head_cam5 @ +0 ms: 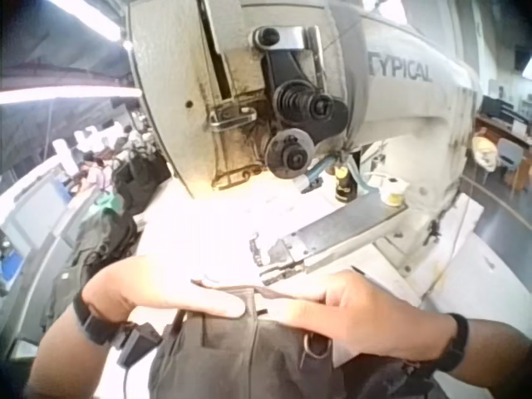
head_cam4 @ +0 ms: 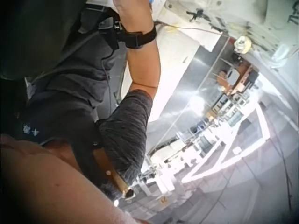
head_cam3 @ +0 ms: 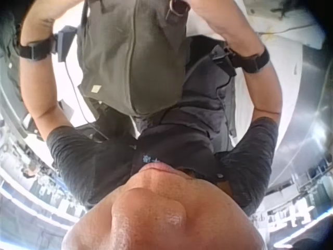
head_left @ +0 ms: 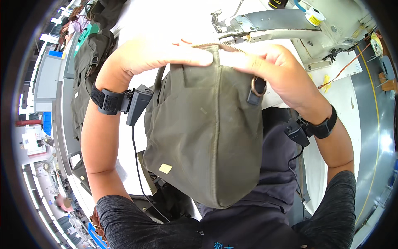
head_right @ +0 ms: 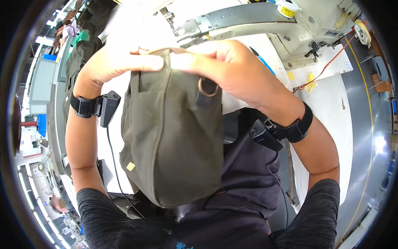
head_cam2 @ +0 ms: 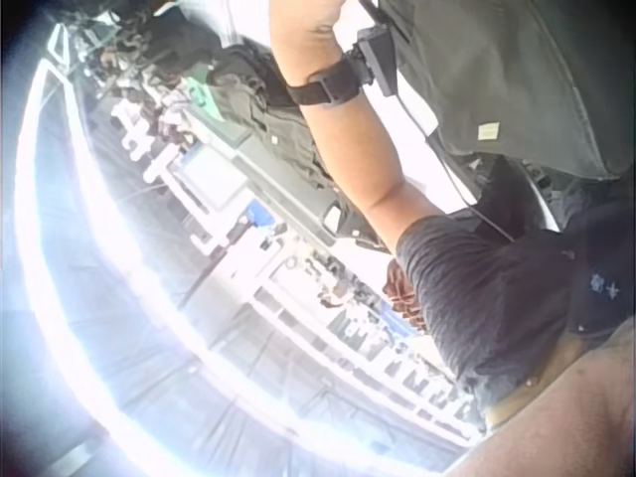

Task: Assembling and sewing components of a heavy canvas bag using an industrial sewing machine.

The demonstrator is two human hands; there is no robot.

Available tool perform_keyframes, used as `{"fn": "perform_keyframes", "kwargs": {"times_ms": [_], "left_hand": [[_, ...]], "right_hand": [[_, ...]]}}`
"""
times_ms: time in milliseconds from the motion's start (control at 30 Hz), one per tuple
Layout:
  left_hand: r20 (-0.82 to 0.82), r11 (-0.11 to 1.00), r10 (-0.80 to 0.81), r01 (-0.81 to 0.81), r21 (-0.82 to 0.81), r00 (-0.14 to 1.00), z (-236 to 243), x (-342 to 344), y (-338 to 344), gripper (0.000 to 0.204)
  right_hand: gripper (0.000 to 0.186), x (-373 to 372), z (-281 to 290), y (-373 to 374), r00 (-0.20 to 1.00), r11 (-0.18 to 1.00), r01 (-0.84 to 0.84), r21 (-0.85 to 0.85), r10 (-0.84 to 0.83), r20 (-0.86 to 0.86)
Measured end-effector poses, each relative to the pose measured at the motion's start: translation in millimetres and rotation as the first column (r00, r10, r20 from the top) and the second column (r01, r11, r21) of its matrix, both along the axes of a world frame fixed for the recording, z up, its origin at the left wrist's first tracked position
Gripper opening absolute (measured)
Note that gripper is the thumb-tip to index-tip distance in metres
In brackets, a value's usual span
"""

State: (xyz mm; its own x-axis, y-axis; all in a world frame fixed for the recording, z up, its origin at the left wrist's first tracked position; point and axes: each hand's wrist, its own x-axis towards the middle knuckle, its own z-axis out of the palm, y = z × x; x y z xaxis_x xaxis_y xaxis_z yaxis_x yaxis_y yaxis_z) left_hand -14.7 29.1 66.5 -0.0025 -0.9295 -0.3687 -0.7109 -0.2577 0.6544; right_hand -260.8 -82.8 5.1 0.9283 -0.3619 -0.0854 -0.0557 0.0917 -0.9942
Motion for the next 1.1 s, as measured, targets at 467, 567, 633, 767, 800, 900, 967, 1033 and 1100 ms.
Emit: {"fn": "perform_keyframes", "kwargs": {"times_ms": [467, 567, 633, 767, 800, 900, 967, 1033, 1100], "left_hand": [[0.034, 0.802, 0.081, -0.045, -0.596, 0.996, -39.5, 9.3, -24.7, 0.013], [0.43, 0.556, -0.042, 0.379, -0.74, 0.902, -30.4, 8.8, -32.2, 0.013], [0.634, 0.435, -0.021, 0.578, -0.69, 0.773, -31.4, 3.4, -32.9, 0.013], [-0.059, 0.639, 0.144, -0.138, -0.757, 0.988, -42.8, -4.9, -23.7, 0.012], [-0.078, 0.658, 0.144, -0.155, -0.737, 0.986, -43.3, -1.7, -22.6, 0.012], [0.52, 0.576, 0.049, 0.401, -0.712, 0.853, -41.8, 13.7, -23.9, 0.013], [0.545, 0.573, -0.004, 0.449, -0.686, 0.838, -44.1, 21.5, -27.1, 0.019], [0.562, 0.573, -0.063, 0.491, -0.656, 0.825, -48.8, 24.8, -29.5, 0.028], [0.542, 0.525, -0.084, 0.499, -0.689, 0.836, -53.4, 24.4, -30.9, 0.029]], "right_hand": [[0.016, 16.3, 62.8, -32.9, 0.973, 0.799, 0.129, -0.587, -0.215, -0.08], [0.016, 27.1, 57.5, -33.7, 0.973, 0.823, 0.23, -0.52, -0.206, 0.104], [0.016, 31.8, 47.6, -40.0, 0.963, 0.744, 0.266, -0.612, -0.228, 0.142], [0.017, 34.1, 37.9, -55.2, 0.965, 0.576, 0.152, -0.803, -0.261, -0.005], [0.017, 35.0, 36.8, -56.8, 0.965, 0.577, 0.154, -0.802, -0.262, -0.003], [0.02, 39.1, 33.4, -57.3, 0.943, 0.508, 0.295, -0.809, -0.289, 0.163], [0.02, 41.4, 31.9, -57.2, 0.955, 0.585, 0.276, -0.763, -0.259, 0.147], [0.02, 41.8, 30.9, -57.5, 0.955, 0.546, 0.267, -0.794, -0.258, 0.144], [0.02, 40.0, 30.5, -58.4, 0.955, 0.507, 0.257, -0.822, -0.262, 0.138]]}}
